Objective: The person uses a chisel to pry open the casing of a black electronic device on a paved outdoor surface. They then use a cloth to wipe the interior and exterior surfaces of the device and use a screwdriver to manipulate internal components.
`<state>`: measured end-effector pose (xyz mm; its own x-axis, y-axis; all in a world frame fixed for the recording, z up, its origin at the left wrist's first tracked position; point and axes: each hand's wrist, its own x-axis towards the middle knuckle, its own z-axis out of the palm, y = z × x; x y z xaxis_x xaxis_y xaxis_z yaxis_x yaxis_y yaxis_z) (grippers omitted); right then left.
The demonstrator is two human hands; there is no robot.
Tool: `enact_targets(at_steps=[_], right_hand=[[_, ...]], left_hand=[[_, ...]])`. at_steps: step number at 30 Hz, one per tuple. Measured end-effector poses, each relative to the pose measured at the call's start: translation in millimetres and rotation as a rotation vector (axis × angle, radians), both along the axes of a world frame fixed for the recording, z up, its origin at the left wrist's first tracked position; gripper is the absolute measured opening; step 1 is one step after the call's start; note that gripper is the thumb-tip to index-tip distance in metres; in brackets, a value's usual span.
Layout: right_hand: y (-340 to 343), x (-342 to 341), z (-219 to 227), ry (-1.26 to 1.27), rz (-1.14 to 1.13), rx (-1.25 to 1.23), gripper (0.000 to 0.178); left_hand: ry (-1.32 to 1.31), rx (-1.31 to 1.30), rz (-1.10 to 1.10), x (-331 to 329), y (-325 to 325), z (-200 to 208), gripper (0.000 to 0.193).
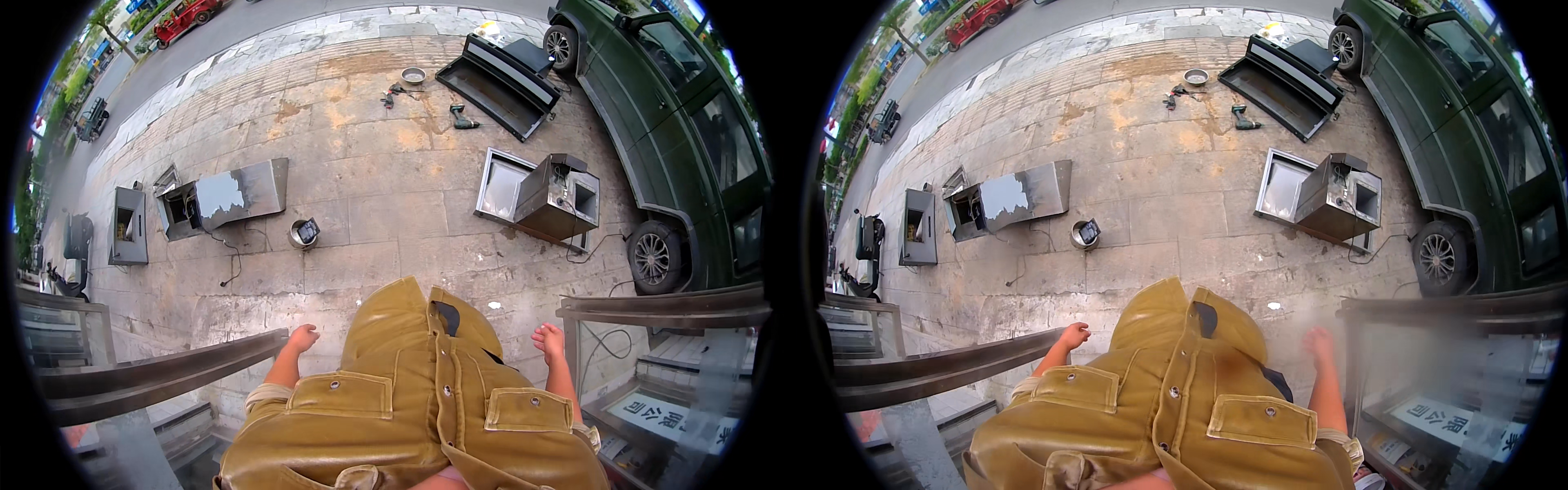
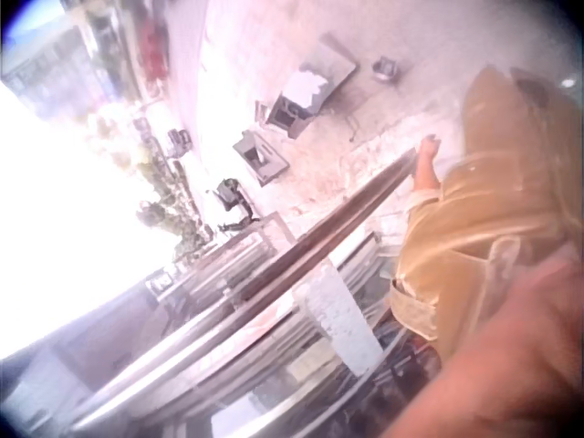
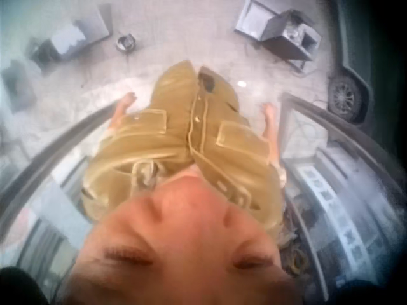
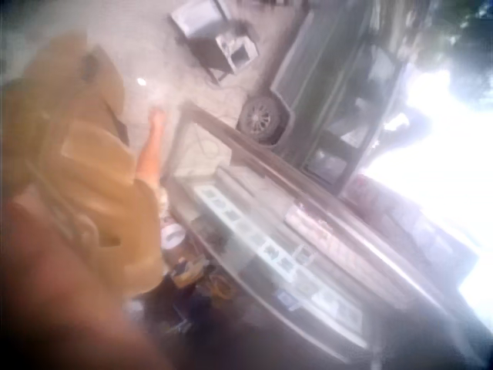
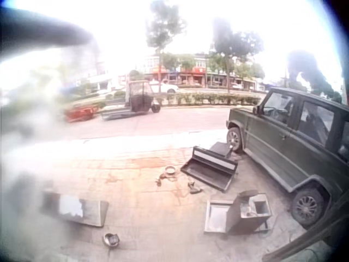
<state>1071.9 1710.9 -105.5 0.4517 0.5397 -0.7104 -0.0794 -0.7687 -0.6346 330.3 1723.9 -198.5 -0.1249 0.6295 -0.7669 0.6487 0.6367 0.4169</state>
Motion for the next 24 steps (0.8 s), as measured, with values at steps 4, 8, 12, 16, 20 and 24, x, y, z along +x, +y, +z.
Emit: enact_targets(at_steps=[4,8,12,16,20,24], right_hand=[[156,14,-37,-0.034,0.054,0.032,0.039],[327,31,-103,0.043,-0.009,0.192,0.04],[431,0,-149,-0.013,0.152,-0.001,0.038],[525,11,-131,-0.027,-0.024,-0.135,0.022],[639,114,-162,-0.112,-0.009,-0.241,0.021],[855,123,-174,-0.001,-0.16,0.026,0.028]], left_hand=[[0.16,-0.141,0.089,-30,83,-36,0.049],[0.26,0.002,0.125,-67,237,-99,0.048],[0.152,0.139,0.068,-24,435,-134,0.047],[0.042,0.354,-0.037,54,670,-88,0.046],[-0.042,0.53,0.089,126,864,-53,0.045],[0.061,0.438,0.011,127,945,-86,0.045]])
